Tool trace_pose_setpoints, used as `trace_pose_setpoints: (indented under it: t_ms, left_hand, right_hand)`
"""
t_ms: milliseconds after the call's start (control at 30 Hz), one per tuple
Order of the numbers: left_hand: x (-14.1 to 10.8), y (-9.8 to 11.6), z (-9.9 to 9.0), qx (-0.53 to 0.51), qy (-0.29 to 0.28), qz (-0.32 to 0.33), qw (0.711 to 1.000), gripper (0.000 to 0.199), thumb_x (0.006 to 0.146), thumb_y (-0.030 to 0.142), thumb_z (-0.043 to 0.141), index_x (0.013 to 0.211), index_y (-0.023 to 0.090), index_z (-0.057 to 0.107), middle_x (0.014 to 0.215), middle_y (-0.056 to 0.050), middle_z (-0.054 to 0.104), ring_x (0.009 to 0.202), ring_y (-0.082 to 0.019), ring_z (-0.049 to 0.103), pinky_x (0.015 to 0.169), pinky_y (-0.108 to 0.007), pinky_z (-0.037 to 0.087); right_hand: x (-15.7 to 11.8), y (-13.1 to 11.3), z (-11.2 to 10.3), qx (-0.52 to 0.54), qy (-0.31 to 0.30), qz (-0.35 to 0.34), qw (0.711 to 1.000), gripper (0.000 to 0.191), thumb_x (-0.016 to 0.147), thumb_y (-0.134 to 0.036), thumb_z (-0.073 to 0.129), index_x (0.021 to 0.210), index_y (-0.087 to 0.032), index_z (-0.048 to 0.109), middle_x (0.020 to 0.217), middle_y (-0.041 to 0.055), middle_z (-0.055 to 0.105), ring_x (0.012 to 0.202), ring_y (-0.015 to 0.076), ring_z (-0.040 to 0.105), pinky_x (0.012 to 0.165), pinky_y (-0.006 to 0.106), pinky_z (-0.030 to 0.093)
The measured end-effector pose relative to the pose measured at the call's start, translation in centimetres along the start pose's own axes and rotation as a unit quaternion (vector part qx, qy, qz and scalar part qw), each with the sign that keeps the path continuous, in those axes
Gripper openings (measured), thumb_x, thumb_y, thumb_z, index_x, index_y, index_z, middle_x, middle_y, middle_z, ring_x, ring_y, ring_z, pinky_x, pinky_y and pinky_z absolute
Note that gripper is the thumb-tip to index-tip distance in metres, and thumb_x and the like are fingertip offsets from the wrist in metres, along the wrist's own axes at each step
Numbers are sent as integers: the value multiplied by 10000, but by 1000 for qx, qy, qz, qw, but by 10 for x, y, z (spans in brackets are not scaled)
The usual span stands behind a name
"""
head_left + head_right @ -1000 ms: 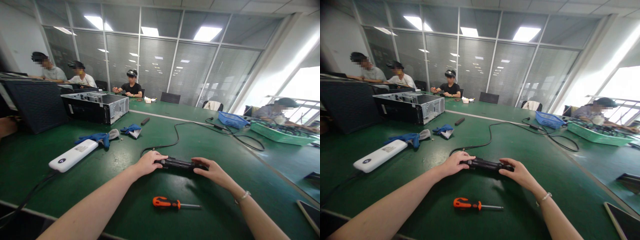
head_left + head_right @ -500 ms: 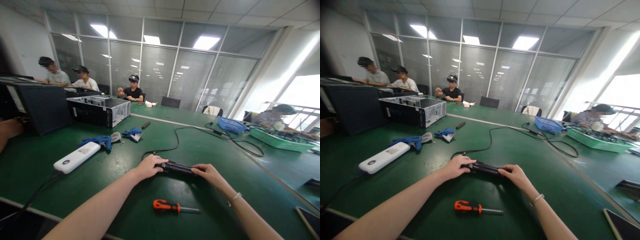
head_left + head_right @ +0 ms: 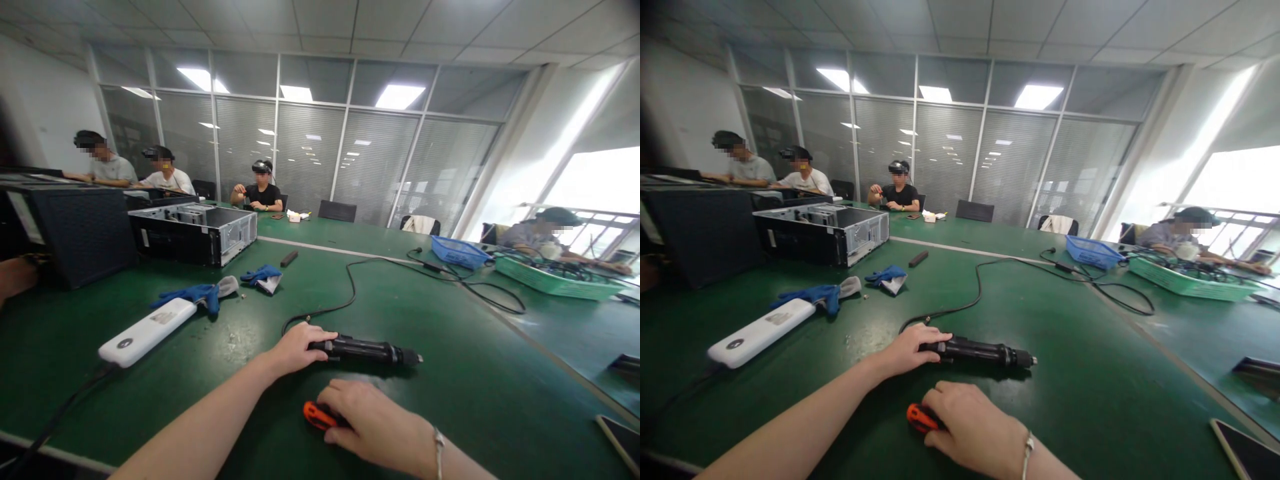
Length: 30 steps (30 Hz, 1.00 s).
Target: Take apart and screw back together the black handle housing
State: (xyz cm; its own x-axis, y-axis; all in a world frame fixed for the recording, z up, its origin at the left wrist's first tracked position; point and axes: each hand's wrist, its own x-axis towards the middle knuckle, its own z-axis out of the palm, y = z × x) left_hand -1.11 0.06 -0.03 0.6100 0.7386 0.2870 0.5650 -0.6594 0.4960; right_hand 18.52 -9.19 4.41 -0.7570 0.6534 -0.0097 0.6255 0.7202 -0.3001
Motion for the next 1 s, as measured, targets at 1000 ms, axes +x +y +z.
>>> trace_pose_setpoints:
  t_ms: [1000]
  left_hand:
    - [3,13,5,-37,-16,28,999,427,879,270,614,1303,252,560,1111,-51,647,1033,-213,594,937,-326,407]
  right_hand:
    - [-11,41,-2,-93,413,-190,886,588,862,-52,504,1402,-213,332,1055,106,633,941,199,619,805,363,549]
